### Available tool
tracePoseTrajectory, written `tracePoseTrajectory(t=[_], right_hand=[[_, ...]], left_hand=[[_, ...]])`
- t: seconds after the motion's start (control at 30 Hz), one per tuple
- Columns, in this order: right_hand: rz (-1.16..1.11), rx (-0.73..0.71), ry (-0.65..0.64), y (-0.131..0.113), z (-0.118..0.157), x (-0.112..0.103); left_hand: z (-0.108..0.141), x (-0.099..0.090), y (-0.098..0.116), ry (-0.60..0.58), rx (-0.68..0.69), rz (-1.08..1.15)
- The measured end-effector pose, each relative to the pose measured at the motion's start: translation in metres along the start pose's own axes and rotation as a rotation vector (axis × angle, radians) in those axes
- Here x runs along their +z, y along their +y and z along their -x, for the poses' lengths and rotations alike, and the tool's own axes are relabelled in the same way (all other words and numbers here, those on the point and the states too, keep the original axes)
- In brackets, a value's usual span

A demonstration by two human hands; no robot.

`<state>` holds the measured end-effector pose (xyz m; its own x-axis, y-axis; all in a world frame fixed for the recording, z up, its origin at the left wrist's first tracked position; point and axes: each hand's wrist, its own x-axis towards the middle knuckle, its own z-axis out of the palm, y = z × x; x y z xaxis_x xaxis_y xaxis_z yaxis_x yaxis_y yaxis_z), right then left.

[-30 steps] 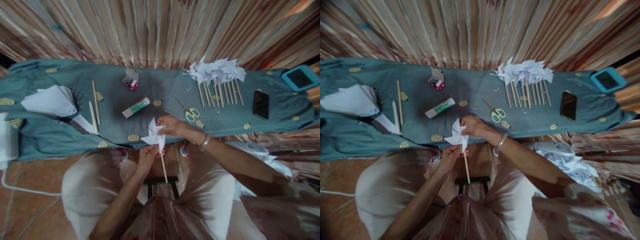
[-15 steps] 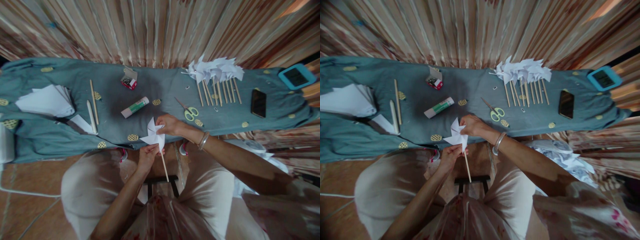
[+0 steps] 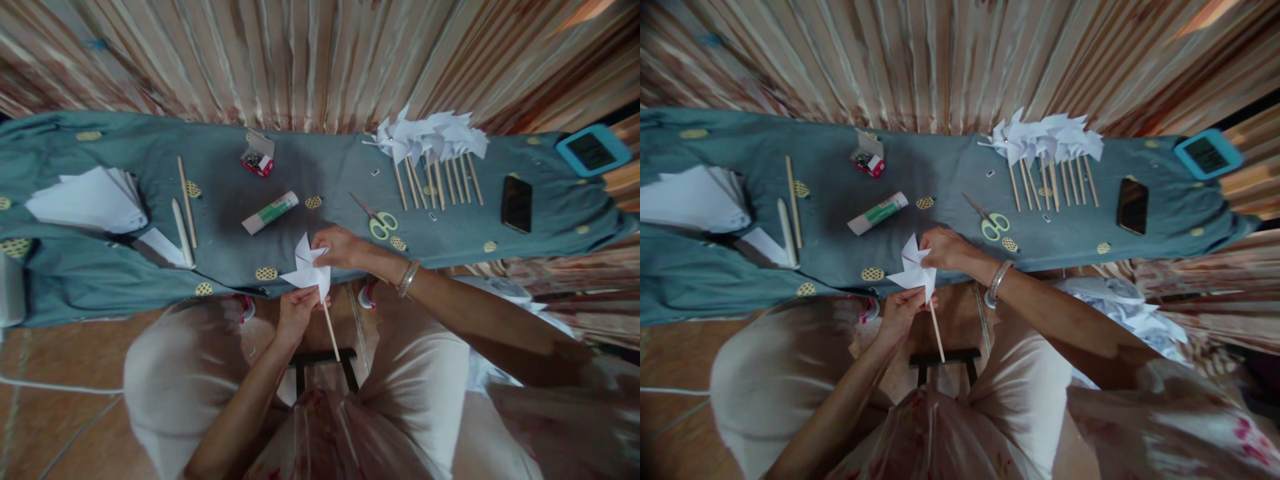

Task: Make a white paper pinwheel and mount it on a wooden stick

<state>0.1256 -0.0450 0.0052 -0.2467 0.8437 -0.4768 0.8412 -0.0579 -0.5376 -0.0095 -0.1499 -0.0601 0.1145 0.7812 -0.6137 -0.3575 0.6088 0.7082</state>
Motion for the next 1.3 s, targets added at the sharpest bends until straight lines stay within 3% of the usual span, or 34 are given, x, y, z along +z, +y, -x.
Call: tracePoseTrajectory(t=[0.8,1.1,1.3], right_hand=[[0.038,-0.049,0.018,-0.001,0.001,0.000],[-0.083,-0.067,0.056,-0.001,0.016,-0.007],[-0.374,-0.088,0.127,0.007,0.022,-0.014]], left_hand=[[0.000,0.003,0.004,-0.005,-0.012,-0.024],[0.010,0.006,0.016,-0.017,-0.037,0.016],[0.012,0.015,0.033,-0.053,-0.033,-0.018]])
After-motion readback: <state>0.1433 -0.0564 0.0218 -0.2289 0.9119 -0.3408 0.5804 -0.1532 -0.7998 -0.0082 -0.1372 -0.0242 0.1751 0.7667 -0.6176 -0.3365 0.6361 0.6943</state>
